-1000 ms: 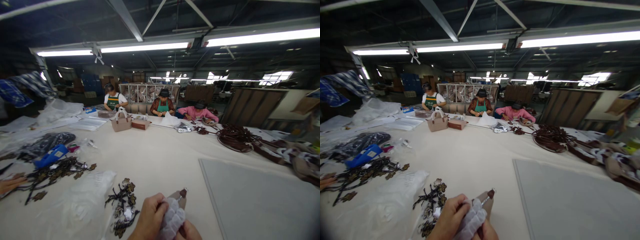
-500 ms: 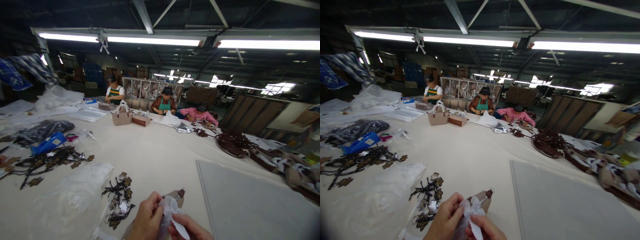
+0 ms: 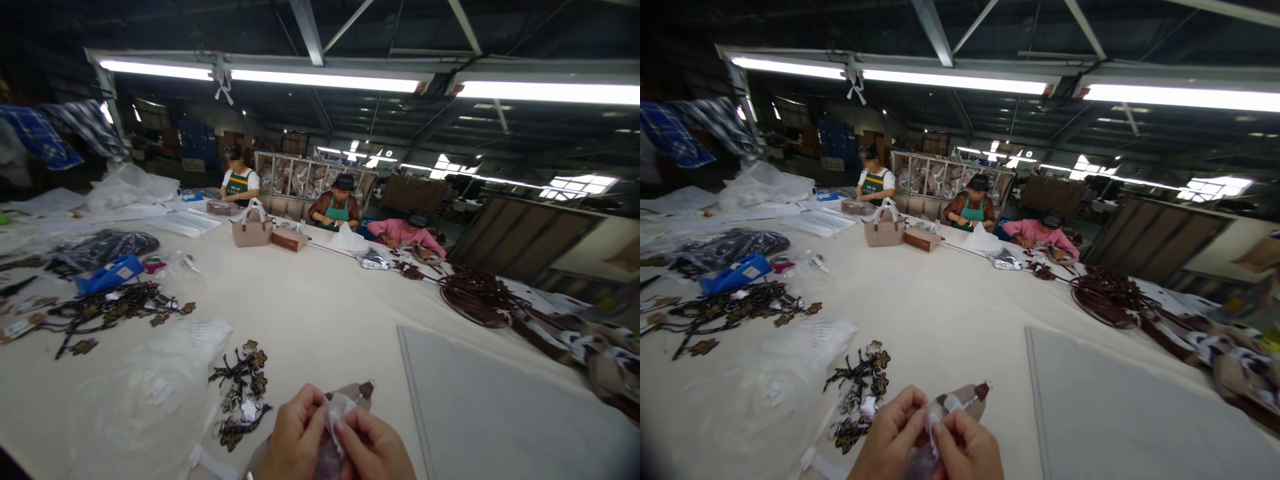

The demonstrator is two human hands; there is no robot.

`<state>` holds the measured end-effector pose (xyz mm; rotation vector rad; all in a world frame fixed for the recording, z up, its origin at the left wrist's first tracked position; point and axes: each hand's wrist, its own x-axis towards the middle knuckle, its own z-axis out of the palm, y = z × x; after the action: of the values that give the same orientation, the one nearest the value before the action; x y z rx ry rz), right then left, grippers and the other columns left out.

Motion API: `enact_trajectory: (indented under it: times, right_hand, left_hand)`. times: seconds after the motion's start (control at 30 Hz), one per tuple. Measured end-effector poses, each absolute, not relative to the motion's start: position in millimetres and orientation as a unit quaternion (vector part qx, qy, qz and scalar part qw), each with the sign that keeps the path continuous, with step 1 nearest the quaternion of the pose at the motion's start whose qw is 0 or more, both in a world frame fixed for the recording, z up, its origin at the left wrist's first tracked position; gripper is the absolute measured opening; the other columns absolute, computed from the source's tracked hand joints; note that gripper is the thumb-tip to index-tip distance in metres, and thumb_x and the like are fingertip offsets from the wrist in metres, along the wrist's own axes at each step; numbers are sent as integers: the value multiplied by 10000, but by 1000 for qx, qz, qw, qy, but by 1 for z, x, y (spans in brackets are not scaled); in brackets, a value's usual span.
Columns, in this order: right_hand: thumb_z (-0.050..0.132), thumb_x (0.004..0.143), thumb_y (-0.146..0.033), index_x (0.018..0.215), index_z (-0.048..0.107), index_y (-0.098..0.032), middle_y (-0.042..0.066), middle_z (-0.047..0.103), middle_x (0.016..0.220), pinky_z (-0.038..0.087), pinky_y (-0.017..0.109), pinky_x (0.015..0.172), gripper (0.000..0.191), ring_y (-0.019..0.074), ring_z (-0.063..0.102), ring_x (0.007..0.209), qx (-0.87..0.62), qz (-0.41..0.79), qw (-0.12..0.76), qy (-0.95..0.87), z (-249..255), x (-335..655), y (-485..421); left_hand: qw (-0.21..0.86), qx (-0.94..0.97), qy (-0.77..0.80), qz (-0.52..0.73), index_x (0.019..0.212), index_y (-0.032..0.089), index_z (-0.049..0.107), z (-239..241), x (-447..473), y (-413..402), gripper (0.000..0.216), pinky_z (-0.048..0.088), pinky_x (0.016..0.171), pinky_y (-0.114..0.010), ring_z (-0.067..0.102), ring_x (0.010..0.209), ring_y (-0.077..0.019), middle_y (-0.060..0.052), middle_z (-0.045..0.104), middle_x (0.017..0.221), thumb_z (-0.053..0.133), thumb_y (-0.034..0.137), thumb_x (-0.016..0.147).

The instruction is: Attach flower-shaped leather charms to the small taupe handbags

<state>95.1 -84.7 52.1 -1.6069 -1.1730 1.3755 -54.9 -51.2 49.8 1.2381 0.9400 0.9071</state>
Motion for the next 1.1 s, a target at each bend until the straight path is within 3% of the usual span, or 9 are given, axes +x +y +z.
enact_trajectory:
  times: [0.27,0.53,0.7,0.93,1.1]
  right_hand:
    - [605,717,-710,605,527,-199,-57,474,358,248,213,359,530,88,414,320,-641,485,406,-435,38,84,-79]
    - [679,597,-784,694,597,-181,-21,585,421,350,192,382,616,84,463,355,-598,559,455,-351,46,75,-80]
    - [772,547,-716,690,500,-210,-27,646,506,451,189,430,592,109,585,430,-581,586,454,-336,52,80,-78]
    - [685,656,-723,930,561,-223,6,708,729,539,243,547,584,168,701,618,-566,625,418,-338,65,85,-71]
    - [571,806,-455,754,557,-205,-30,563,565,382,253,483,256,126,512,501,-601,492,326,-539,86,91,-62]
  left_hand:
    - [531,607,432,404,802,204,483,49,-56,-56,183,319,537,-220,437,551,-112,61,439,598,427,335,916]
    - [398,720,389,414,868,221,535,24,-62,-62,202,407,604,-200,558,617,-119,16,587,689,372,292,962]
    - [319,759,358,442,867,236,517,19,-63,-62,177,422,602,-192,587,624,-117,16,627,718,363,199,944]
    - [260,782,349,446,877,232,495,24,-65,-55,185,439,595,-200,614,625,-125,5,641,719,339,141,913]
    - [207,792,348,458,866,232,507,31,-63,-53,208,430,574,-212,621,593,-131,13,648,686,341,106,879]
